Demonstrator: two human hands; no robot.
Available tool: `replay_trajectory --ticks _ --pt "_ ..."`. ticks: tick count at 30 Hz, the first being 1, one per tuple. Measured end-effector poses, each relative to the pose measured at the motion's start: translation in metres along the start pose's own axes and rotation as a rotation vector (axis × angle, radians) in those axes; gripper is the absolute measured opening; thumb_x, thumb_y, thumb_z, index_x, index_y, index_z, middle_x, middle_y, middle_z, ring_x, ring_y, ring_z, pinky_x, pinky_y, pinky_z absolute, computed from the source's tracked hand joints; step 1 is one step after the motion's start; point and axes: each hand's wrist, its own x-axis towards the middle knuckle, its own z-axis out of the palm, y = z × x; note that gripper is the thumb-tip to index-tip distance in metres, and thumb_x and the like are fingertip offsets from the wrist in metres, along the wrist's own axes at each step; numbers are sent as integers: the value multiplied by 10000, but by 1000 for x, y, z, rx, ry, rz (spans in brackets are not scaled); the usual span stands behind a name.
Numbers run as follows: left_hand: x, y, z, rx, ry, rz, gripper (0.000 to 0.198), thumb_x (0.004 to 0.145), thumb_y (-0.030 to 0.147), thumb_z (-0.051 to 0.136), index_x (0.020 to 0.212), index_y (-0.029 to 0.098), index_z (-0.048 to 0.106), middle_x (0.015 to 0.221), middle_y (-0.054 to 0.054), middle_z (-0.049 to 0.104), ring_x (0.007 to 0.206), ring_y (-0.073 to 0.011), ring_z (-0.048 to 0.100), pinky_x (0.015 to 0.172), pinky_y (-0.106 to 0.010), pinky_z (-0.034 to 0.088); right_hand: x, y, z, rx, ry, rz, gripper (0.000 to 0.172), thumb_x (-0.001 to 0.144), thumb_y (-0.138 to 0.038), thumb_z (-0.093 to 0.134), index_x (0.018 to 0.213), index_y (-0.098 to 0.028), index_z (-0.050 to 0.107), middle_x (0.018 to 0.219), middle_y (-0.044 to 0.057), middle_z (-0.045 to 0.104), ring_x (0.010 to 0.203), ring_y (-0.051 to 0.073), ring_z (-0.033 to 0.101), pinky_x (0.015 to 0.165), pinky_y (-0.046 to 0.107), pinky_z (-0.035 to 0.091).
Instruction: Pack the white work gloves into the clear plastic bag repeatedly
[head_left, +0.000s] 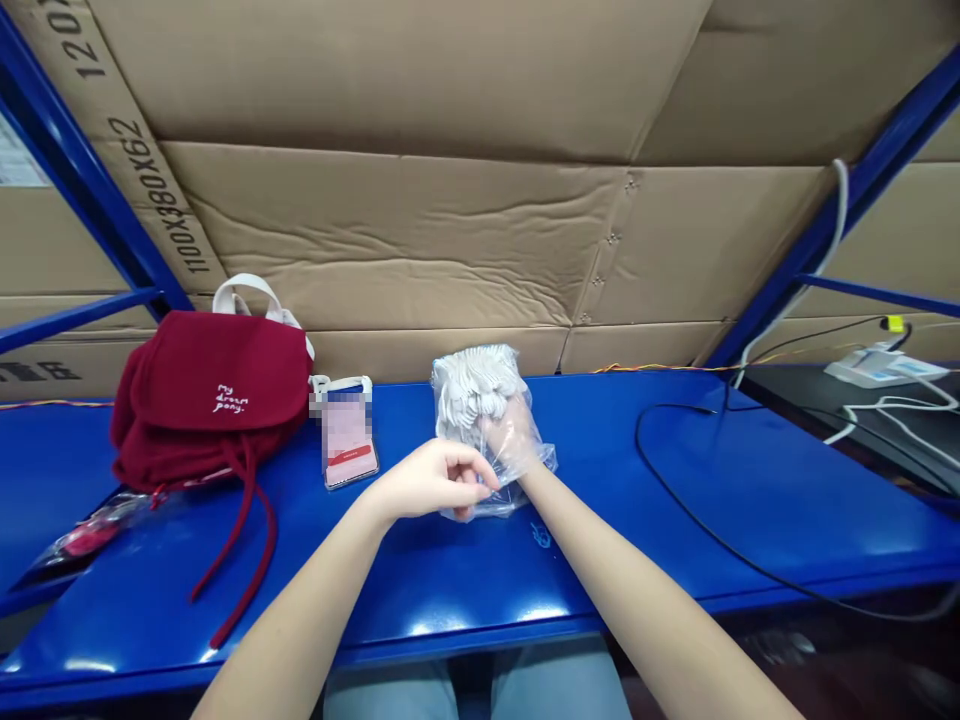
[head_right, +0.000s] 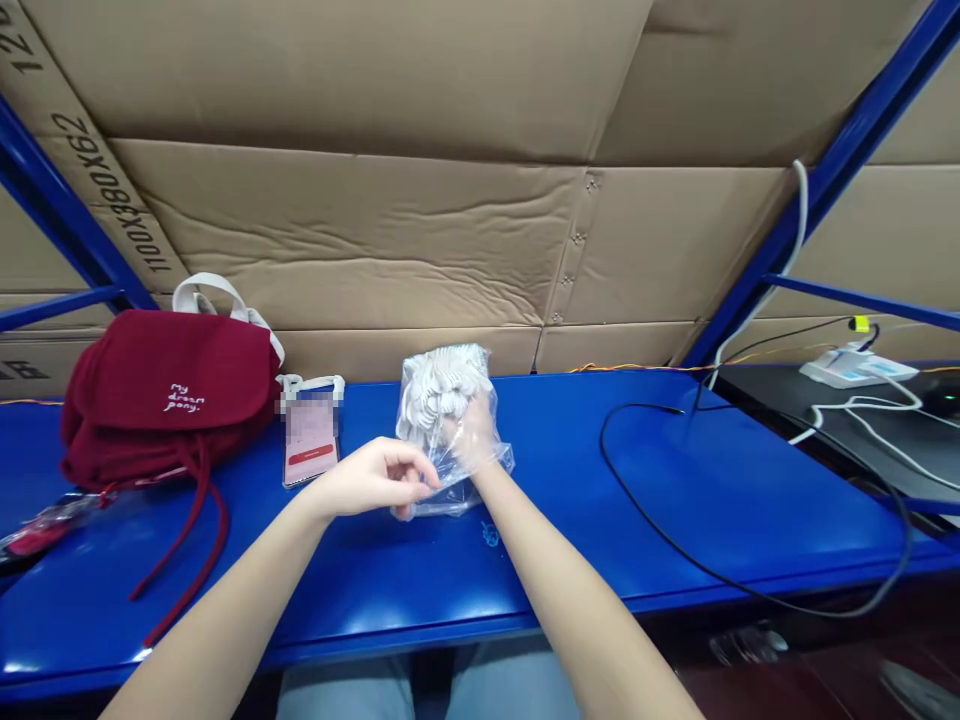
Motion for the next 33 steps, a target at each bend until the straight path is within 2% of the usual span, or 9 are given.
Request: replay_trajectory --ticks 3,5,8,10,13,17,20,24,33 --pt "5 -4 -4 -5 107 -110 275 709 387 650 860 166 588 541 46 544 417 -107 554 410 -193 420 -14 1 -11 -18 -34 6 621 617 -294 674 1196 -174 484 1311 147 504 1263 316 415 1069 484 292" --pt "8 -6 -10 73 317 -108 316 737 469 607 843 175 562 552 45 535 402 -95 515 385 -183 368 -33 -2 -30 -30 -88 24 644 565 -306 718 1170 -183 536 1291 146 529 1240 341 440 1051 529 304" --pt "9 -10 -20 359 777 -43 387 750 555 560 865 186 559 655 15 568 557 -126 560 494 -214 403 -64 -16 -73 -59 -308 82 308 706 -320 622 997 -228 664 1097 85 658 1079 283 577 974 468 408" --pt "9 -14 -26 573 915 -87 477 726 616 549 944 193 562 830 -37 624 717 -177 604 592 -253 431 -75 -29 -104 -48 -440 190 172 757 -356 589 800 -224 690 862 59 700 839 244 644 789 398 503" --pt "12 -23 -27 741 729 -282 527 695 675 526 909 199 594 917 -89 663 781 -246 631 611 -289 430 -71 -43 -136 138 -397 373 296 745 -435 604 572 -197 566 564 7 585 530 153 557 511 273 462" --pt "17 -33 -22 851 408 -415 384 651 583 612 701 203 621 807 -91 692 751 -283 652 571 -280 413 -38 -35 -136 132 98 432 369 746 -510 572 569 -199 482 498 -41 457 425 81 407 393 202 314" --pt "19 -36 -16 900 362 -387 242 675 430 639 751 201 627 829 -75 690 760 -261 656 584 -270 427 -17 -18 -111 -123 -157 522 357 662 -552 650 658 -202 575 583 -5 587 471 113 495 401 211 334" --pt "22 -40 1 990 348 -260 164 781 253 537 897 177 624 933 -104 669 853 -258 650 688 -299 465 -15 -7 -71 -117 -526 509 401 628 -582 673 578 -195 577 481 -6 560 406 125 480 400 238 330" --pt "32 -42 41 933 309 132 391 872 189 373 1226 150 534 1296 -136 547 1206 -263 495 1030 -392 365 -31 -18 -14 -139 -302 406 238 728 -417 596 789 -202 514 753 20 621 669 172 559 579 270 396"
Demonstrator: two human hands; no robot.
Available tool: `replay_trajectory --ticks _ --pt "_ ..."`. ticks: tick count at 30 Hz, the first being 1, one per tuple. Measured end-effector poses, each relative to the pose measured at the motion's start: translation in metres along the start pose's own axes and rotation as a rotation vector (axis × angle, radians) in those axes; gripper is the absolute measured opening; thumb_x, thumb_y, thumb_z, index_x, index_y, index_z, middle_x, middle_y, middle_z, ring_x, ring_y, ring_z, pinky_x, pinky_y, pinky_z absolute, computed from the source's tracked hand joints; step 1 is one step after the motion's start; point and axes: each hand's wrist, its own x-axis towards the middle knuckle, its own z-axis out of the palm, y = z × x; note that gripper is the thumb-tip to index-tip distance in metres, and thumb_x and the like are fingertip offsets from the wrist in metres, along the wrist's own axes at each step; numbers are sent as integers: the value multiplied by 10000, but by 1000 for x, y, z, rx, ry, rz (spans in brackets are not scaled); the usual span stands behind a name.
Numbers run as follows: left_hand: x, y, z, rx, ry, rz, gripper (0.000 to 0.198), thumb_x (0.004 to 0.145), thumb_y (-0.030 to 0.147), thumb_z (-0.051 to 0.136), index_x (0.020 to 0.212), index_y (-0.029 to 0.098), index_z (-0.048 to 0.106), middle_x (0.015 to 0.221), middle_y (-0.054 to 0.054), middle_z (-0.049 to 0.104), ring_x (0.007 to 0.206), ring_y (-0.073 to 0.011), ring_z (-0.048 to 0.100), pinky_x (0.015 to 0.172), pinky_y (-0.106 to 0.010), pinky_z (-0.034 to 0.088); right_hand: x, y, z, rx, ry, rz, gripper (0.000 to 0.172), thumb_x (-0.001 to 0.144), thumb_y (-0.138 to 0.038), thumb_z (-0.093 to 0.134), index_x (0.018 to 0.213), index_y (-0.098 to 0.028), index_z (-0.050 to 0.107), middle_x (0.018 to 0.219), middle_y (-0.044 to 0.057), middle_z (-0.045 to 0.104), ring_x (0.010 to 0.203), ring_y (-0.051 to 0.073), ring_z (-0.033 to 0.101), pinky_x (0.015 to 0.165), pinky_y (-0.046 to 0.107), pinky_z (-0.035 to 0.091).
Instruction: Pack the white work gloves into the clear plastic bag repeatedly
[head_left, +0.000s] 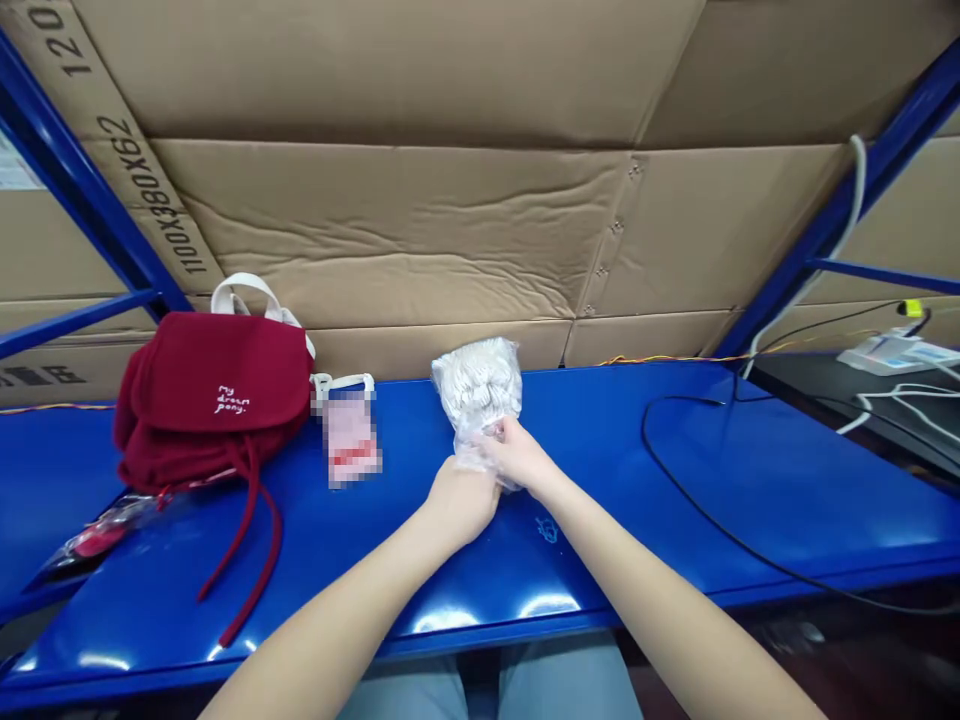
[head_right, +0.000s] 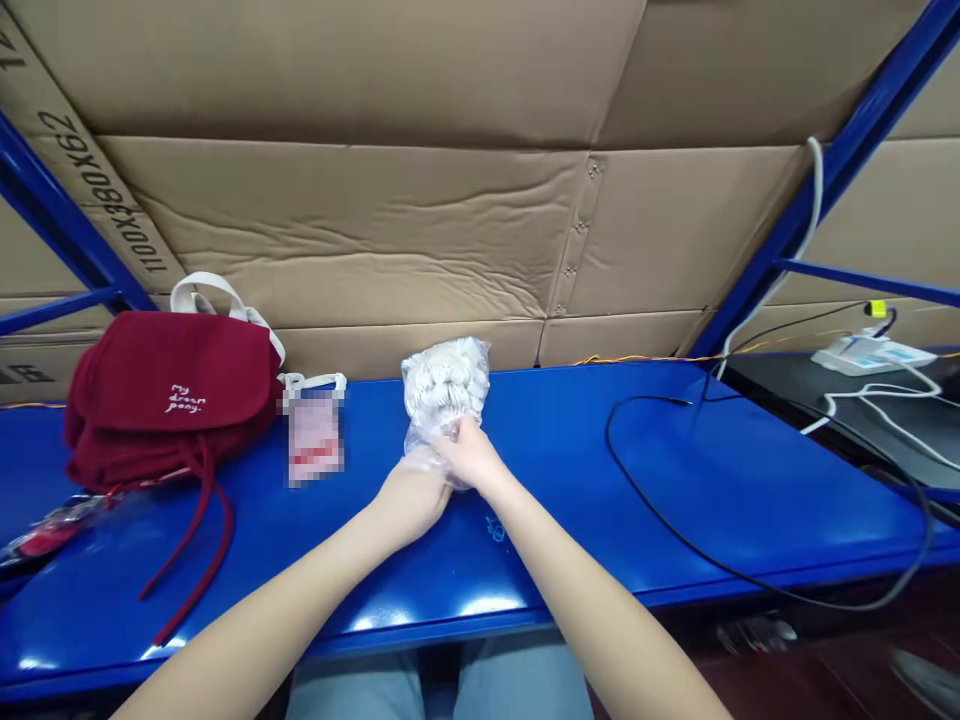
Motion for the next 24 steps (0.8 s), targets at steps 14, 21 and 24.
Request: replay_trajectory --ticks 14,21,24 --pt "10 -3 -16 -1446 79 -430 270 818 340 587 1019 173 658 1076 -90 684 1009 -213 630 917 -327 464 -19 -5 -2 -489 251 -620 153 786 -64 408 753 -176 507 793 70 496 699 186 486 630 292 408" --pt "15 -10 4 -1885 379 -629 58 773 156 616 759 101 627 714 -58 665 638 -121 626 634 -219 503 -34 -6 5 -218 157 -873 204 768 -85 448 844 -174 614 862 86 623 847 204 574 777 331 479" --pt "14 -13 2 -1879 363 -629 35 734 70 612 754 98 614 670 -43 654 594 -106 607 582 -195 477 -37 -7 2 -14 103 -832 210 744 -102 453 768 -203 634 817 41 674 832 185 618 799 314 488"
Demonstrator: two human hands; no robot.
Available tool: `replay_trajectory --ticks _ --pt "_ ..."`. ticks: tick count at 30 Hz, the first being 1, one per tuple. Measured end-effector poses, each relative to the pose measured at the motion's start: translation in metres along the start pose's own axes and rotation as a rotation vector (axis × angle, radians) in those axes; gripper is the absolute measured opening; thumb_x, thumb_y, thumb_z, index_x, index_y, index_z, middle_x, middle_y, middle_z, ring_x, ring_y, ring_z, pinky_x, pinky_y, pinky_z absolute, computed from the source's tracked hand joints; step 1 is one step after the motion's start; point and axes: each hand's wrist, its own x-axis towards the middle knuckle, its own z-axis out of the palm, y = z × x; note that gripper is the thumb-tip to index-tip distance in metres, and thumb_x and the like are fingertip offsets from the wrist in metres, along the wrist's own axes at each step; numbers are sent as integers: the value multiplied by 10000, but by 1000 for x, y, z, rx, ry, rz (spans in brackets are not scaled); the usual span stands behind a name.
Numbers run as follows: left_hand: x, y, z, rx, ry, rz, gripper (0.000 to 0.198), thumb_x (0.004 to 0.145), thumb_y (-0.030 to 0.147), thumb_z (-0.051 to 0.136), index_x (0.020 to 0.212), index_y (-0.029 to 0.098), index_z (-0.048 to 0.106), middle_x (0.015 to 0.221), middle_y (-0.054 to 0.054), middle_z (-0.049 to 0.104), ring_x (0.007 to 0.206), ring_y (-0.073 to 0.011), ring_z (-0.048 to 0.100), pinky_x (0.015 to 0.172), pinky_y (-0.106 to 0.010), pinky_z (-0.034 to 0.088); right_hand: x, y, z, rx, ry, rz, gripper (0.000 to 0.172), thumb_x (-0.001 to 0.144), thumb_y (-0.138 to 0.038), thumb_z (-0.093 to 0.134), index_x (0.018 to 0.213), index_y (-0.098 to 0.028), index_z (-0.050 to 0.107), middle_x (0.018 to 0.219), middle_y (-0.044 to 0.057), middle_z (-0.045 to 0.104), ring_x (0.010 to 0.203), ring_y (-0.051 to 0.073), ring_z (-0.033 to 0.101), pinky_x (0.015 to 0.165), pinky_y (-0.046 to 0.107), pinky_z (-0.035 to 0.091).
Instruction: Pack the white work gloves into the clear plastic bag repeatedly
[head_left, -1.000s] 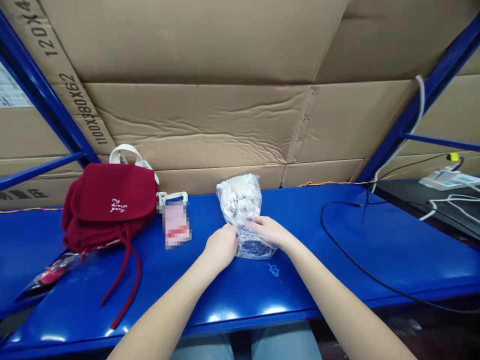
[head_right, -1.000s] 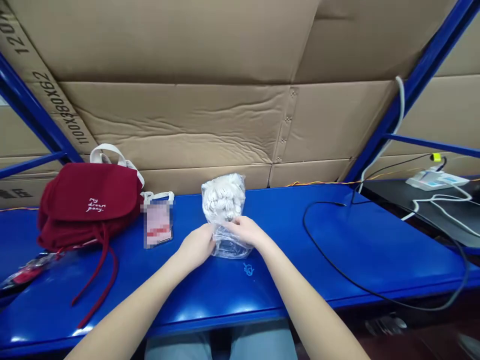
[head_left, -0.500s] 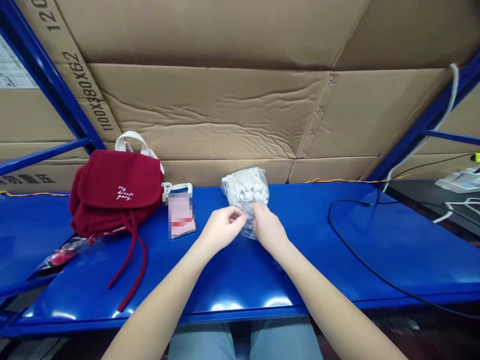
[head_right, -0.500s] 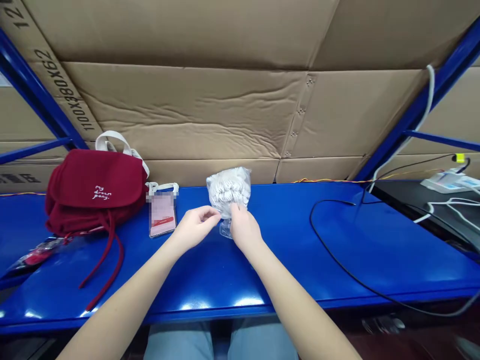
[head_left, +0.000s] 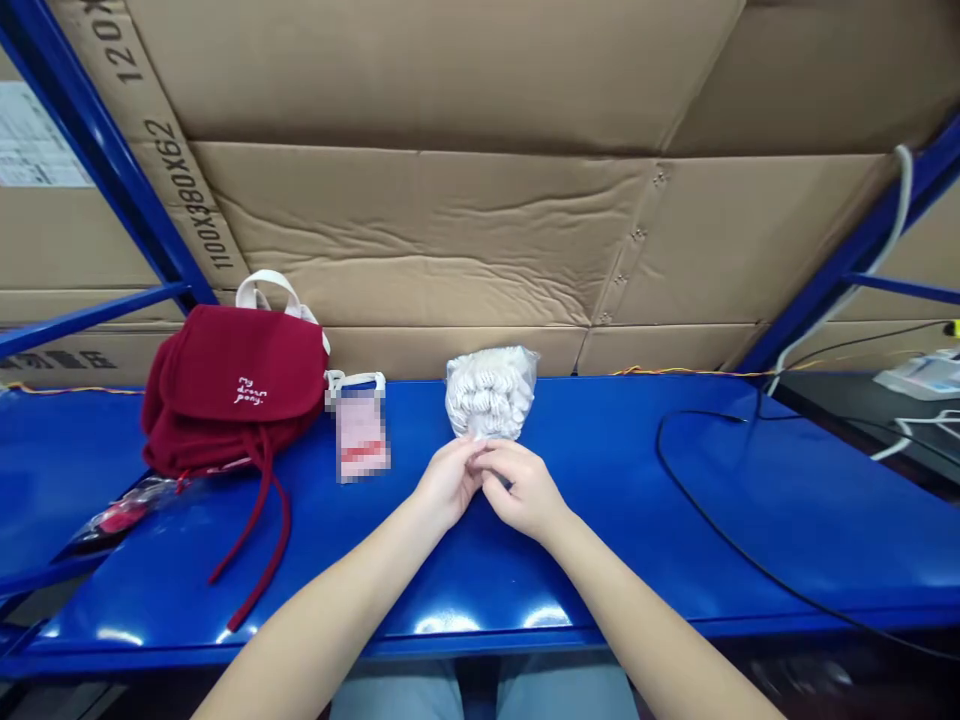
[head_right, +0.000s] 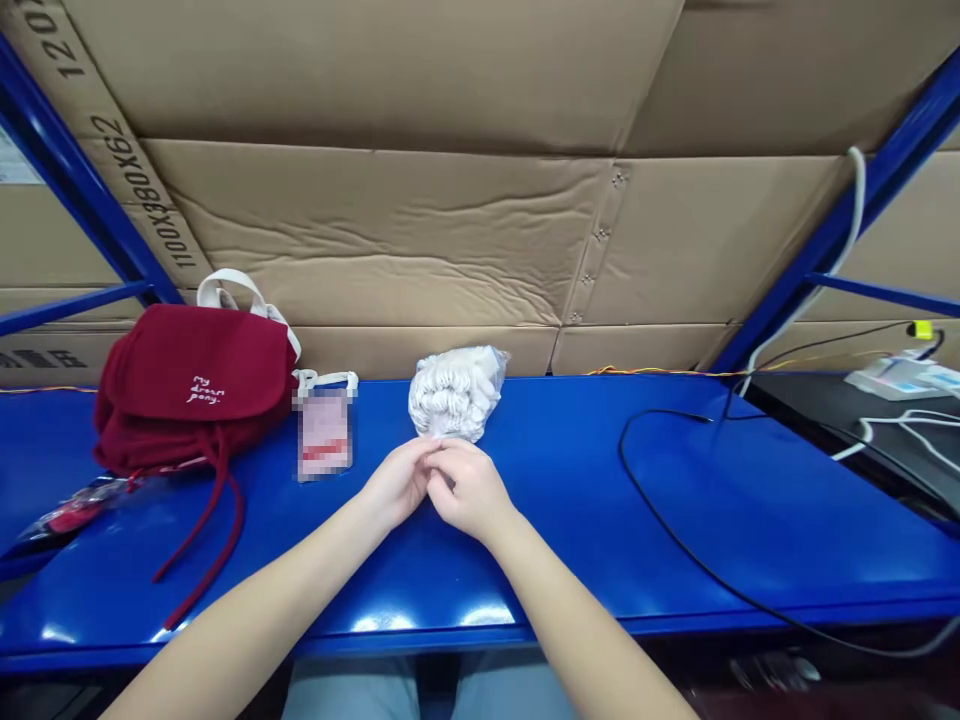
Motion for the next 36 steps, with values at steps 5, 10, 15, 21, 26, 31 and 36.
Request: replay_trajectory --ticks 5,10,15,21,26,31,36 --pt "5 1 -1 40 17 -16 241 724 -1 539 929 103 615 761 -68 682 651 -144 644 637 -246 503 5 14 -11 80 211 586 161 775 -318 523 684 -195 573 656 3 623 600 148 569 572 255 445" --pt "7 -3 0 75 -73 -68 225 783 40 498 960 115 615 825 -88 683 725 -175 662 657 -275 523 10 30 -6 164 -97 759 378 766 -526 515 591 -190 529 478 -46 469 480 117 445 469 227 316" --pt "6 3 -3 137 -14 -153 232 759 54 509 955 110 619 820 -93 668 677 -160 649 601 -262 528 9 37 0 5 -8 531 279 765 -370 526 554 -188 537 576 -19 502 594 132 470 556 239 346" --pt "17 17 -10 3 46 -199 160 810 196 475 914 113 565 901 -152 672 783 -209 682 726 -321 549 10 44 -5 -206 19 356 158 766 -206 512 634 -178 594 747 41 527 710 163 516 659 269 412" --pt "25 18 -10 -56 5 -152 155 834 218 467 943 147 552 946 -127 674 845 -216 684 792 -340 536 8 37 -7 -529 -165 163 195 803 -116 452 700 -171 607 735 62 582 768 189 519 707 290 389" --pt "23 20 -11 -58 -18 -123 115 821 177 489 908 145 557 906 -118 677 820 -199 680 806 -322 525 2 32 5 -629 -292 194 233 852 -103 410 820 -170 631 822 80 653 797 190 570 672 269 398" --pt "19 22 -10 42 -21 -53 149 790 159 542 937 145 561 901 -93 678 797 -173 671 792 -294 514 2 26 7 -453 -389 224 245 861 -131 409 974 -149 625 969 117 662 895 214 604 779 311 451"
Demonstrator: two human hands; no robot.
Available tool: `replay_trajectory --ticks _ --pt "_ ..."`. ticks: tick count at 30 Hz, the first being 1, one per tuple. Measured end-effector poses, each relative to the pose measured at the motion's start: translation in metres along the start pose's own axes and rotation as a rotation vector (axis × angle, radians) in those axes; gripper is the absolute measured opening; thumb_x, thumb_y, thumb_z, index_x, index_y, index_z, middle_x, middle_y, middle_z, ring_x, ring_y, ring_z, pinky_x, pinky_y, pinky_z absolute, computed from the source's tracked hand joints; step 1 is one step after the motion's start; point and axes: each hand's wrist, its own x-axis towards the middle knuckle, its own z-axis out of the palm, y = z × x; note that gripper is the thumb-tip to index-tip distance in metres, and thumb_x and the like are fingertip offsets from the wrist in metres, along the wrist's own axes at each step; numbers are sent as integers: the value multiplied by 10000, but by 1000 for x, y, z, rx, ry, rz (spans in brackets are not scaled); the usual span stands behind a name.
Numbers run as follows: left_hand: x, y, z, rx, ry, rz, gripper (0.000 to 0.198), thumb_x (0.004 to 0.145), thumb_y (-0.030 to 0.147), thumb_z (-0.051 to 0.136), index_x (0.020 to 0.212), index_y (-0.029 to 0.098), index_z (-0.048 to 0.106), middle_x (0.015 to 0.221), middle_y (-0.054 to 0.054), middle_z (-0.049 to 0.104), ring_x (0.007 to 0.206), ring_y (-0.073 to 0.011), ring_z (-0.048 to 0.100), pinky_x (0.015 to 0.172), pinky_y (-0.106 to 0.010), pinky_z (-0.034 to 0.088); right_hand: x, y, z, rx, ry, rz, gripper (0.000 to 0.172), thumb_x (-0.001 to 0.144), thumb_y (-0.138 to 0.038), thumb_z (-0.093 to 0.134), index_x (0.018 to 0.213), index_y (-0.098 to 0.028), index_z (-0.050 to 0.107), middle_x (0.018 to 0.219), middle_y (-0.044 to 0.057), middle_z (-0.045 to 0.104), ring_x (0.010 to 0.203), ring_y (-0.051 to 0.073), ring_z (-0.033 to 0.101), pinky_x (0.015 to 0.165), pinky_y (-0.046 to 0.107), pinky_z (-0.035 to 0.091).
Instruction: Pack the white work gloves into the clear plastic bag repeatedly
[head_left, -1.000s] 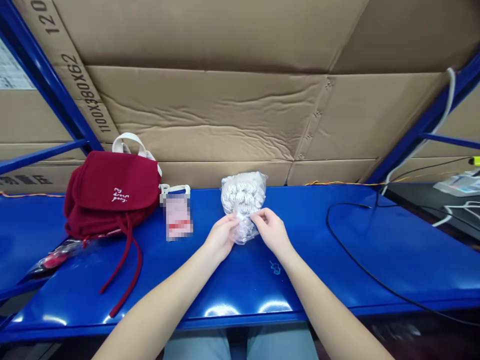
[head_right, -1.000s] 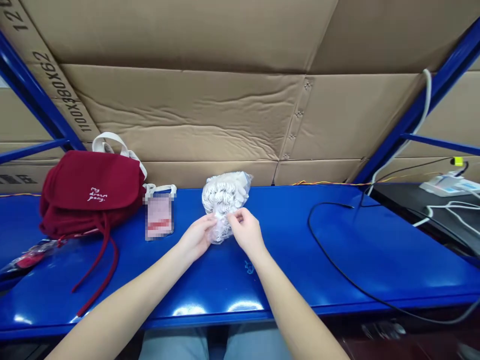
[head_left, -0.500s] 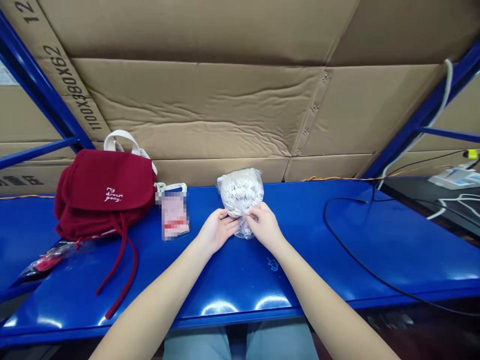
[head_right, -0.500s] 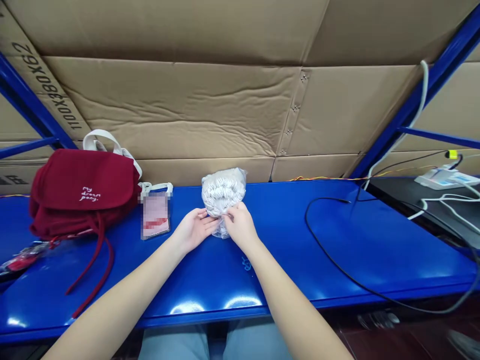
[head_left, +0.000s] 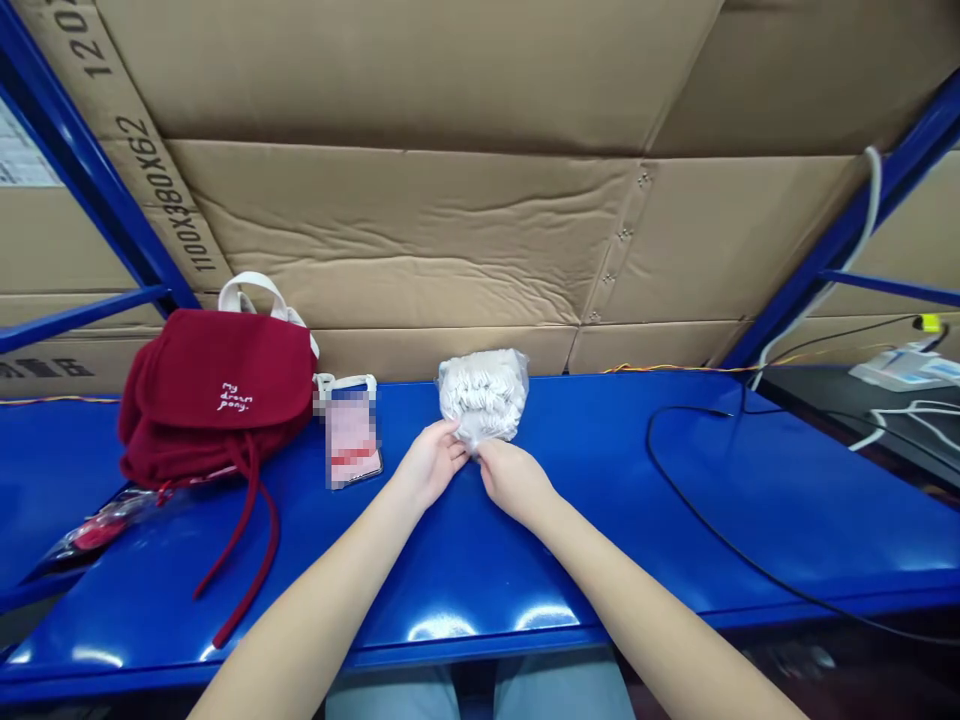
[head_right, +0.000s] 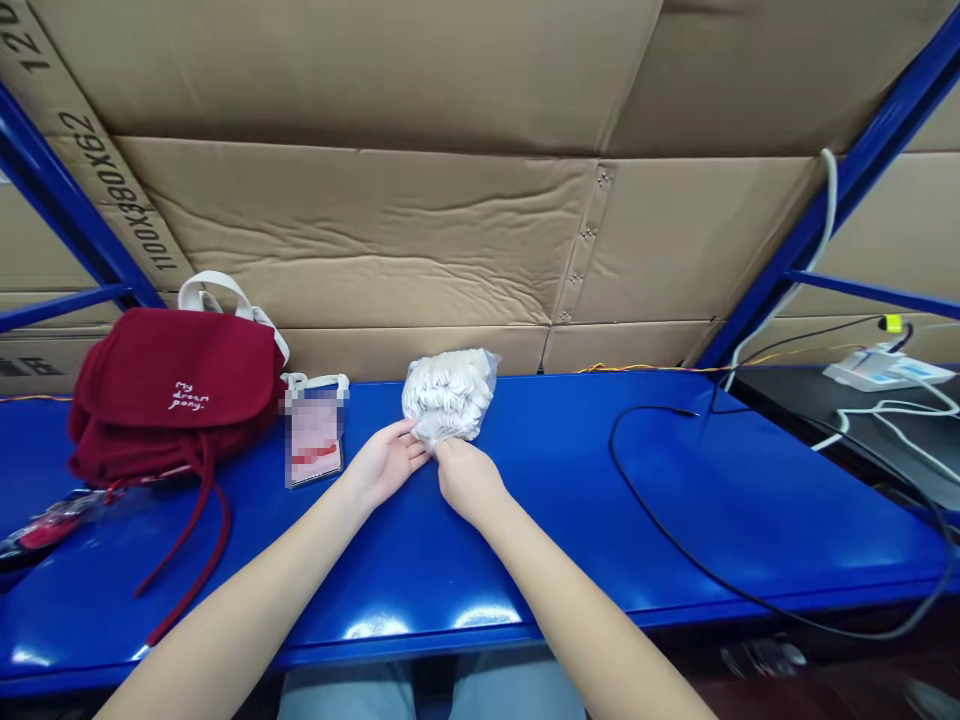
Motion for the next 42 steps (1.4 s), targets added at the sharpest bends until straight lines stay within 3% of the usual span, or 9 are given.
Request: replay_trajectory --ticks 6,11,14,17,25,29,32,37,42 --pt "-3 4 -7 302 131 101 294 724 210 678 970 180 521 922 -83 678 878 -185 658 858 -332 474 -6 -2 -12 67 -134 -70 673 865 -507 454 1442 -224 254 1477 126 335 1363 296 269 1098 542 138" --pt "-9 11 -22 1227 271 440 543 605 394 779 1042 198 524 999 -107 635 991 -302 609 881 -429 457 -3 7 -14 178 -152 -63 480 920 -394 375 1367 -221 396 1419 108 434 1325 251 354 1094 489 203" --pt "-7 11 -25 1502 258 783 870 532 361 819 1284 204 411 1381 -163 393 1266 -357 405 1014 -469 360 -2 13 -14 241 -163 -90 401 920 -297 366 1298 -228 480 1375 83 493 1294 220 402 1082 448 251" --pt "0 8 -22 1657 129 899 986 557 271 807 1401 240 298 1530 -151 138 1385 -387 180 1076 -504 264 0 13 -15 223 -146 -98 533 876 -308 450 1398 -255 354 1467 70 372 1360 240 298 1106 492 177" --pt "15 -1 -23 1840 179 965 880 621 181 743 1398 235 334 1548 -141 106 1397 -392 136 1069 -512 264 -31 17 -53 310 -49 95 358 845 -306 503 1185 -259 606 1147 55 642 989 222 612 905 378 461" --pt "13 -2 -23 1872 181 984 867 637 156 710 1404 227 314 1554 -134 68 1400 -393 125 1069 -517 261 -81 19 -67 350 -164 96 485 774 -383 627 1247 -313 550 1054 35 602 827 173 621 738 291 521" --pt "5 1 -21 1875 114 988 877 652 172 690 1424 228 277 1556 -132 53 1403 -400 95 1081 -539 227 -104 17 -61 301 -148 104 261 844 -311 541 1085 -283 638 945 37 598 804 170 611 728 297 510" --pt "-9 10 -20 1848 58 948 928 665 311 700 1450 209 216 1548 -154 82 1395 -414 111 1083 -559 219 -86 43 -58 261 -108 133 175 888 -262 427 803 -225 576 804 13 614 734 160 585 694 295 468" --pt "-10 19 -25 1711 188 991 753 761 348 609 1423 216 277 1505 -143 248 1366 -356 259 1080 -504 273 -48 122 -65 -7 74 449 133 793 -159 444 845 -202 559 728 21 603 689 174 575 665 288 439"
